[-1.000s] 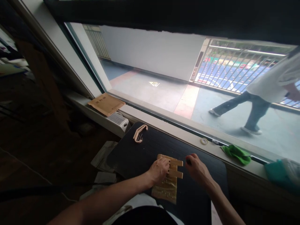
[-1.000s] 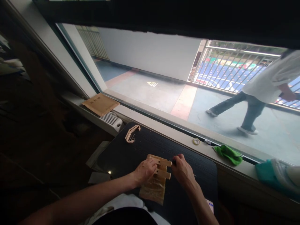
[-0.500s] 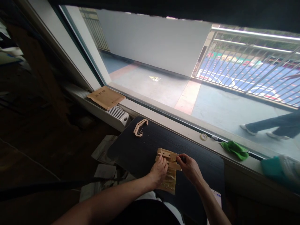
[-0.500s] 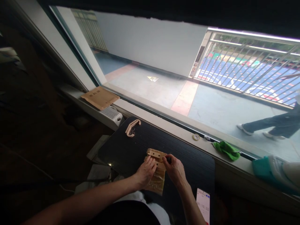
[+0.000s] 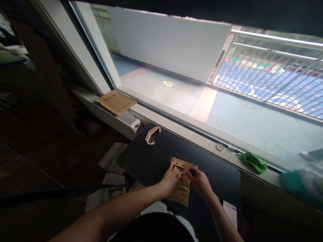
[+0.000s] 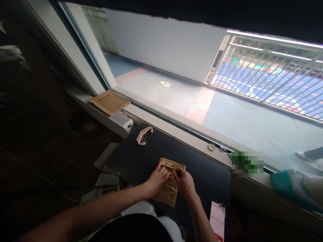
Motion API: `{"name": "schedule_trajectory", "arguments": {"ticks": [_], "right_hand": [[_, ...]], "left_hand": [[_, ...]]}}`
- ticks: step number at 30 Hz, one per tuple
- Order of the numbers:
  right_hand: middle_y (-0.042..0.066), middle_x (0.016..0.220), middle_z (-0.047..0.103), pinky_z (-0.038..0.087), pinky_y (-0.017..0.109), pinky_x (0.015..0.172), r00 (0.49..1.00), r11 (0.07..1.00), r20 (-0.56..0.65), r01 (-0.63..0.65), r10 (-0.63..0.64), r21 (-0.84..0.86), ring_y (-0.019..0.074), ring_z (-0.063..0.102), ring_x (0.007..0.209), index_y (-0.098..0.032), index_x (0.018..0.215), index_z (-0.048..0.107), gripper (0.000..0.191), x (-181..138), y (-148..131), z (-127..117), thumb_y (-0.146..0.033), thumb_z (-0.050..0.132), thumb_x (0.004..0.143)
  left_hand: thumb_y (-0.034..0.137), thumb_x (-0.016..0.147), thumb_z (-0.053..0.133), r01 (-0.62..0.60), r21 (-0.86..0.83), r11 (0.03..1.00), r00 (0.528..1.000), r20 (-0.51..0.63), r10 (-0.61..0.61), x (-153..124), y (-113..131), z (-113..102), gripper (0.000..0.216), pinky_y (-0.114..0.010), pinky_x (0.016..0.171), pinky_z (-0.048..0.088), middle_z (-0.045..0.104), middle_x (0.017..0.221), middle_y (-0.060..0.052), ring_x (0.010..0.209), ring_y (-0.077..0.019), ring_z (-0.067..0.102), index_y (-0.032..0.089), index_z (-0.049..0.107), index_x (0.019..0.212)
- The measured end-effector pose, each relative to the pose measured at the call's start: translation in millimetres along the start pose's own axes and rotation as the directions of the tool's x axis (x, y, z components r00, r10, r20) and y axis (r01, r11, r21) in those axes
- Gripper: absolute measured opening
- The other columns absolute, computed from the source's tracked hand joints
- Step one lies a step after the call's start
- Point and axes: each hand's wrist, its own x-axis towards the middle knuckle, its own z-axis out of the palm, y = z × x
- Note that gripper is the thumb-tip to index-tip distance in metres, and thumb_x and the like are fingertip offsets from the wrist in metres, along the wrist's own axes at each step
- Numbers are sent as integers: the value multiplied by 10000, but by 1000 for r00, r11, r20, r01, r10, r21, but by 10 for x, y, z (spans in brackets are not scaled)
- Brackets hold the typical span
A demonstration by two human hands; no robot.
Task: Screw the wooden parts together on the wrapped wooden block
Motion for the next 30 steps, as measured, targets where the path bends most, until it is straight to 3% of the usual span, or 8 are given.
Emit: {"name": "schedule_trajectory", "arguments": {"ticks": [3,5,8,10,13,17,24,30], "right_hand": [[33,793,683,407,251,636,1000,1000,9,-5,5,12,172,612,726,-213,859,652,299,-18,-18,-13,-411,433,812],[33,806,683,410,251,634,1000,1000,13,-1,1,20,169,611,724,-210,861,648,307,-33,-36,-24,-416,424,818],[32,824,684,412,252,651,1000,1000,17,1,-1,19,170,612,747,-210,865,646,306,-46,-56,-30,-413,420,822],[31,832,685,411,252,657,1000,1000,20,-7,7,10,170,611,760,-213,874,648,304,-48,-58,-25,-412,424,822],[32,819,683,405,251,635,999,1000,21,-25,25,-1,166,608,738,-212,884,651,314,-51,-50,-7,-421,426,822],[35,808,678,403,252,641,1000,1000,9,-21,21,16,166,607,738,-205,894,652,320,-61,-52,4,-416,422,823],[31,802,678,392,254,633,1000,1000,10,-7,7,-26,168,605,733,-209,875,650,291,-76,-111,-16,-396,436,813],[23,838,678,402,250,665,1000,999,-1,0,0,-32,163,603,761,-214,877,642,262,-90,-85,-18,-379,453,802]], "left_hand": [[274,808,508,-38,-2,999,999,-13,38,-25,54,25,368,-469,1070,179,559,1180,-140,1200,-276,394,93,584,1120],[299,753,567,-80,-59,995,997,13,81,-64,119,84,406,-426,1039,265,539,1218,-139,1168,-271,430,96,594,1103],[279,731,577,-44,-134,990,999,15,46,-90,205,252,492,-420,1011,315,491,1279,-175,1203,-293,407,59,549,1171],[226,731,561,6,-192,981,1000,-16,-9,-71,227,376,461,-427,1037,291,508,1262,-179,1219,-301,398,63,565,1162],[230,655,624,-30,-241,970,998,-56,17,-32,202,486,415,-457,1105,166,571,1177,-167,1220,-332,389,112,650,1052],[254,652,614,-78,-205,976,995,-82,62,-25,127,462,397,-496,1111,101,613,1108,-126,1203,-326,393,169,661,1037],[280,648,647,-61,-87,994,996,-70,55,-30,70,347,426,-478,1116,73,575,1150,-143,1123,-313,445,136,652,1048],[338,675,637,-7,-28,1000,999,-31,6,-86,105,273,501,-519,1101,60,535,1211,-151,1189,-329,381,108,611,1120]]}}
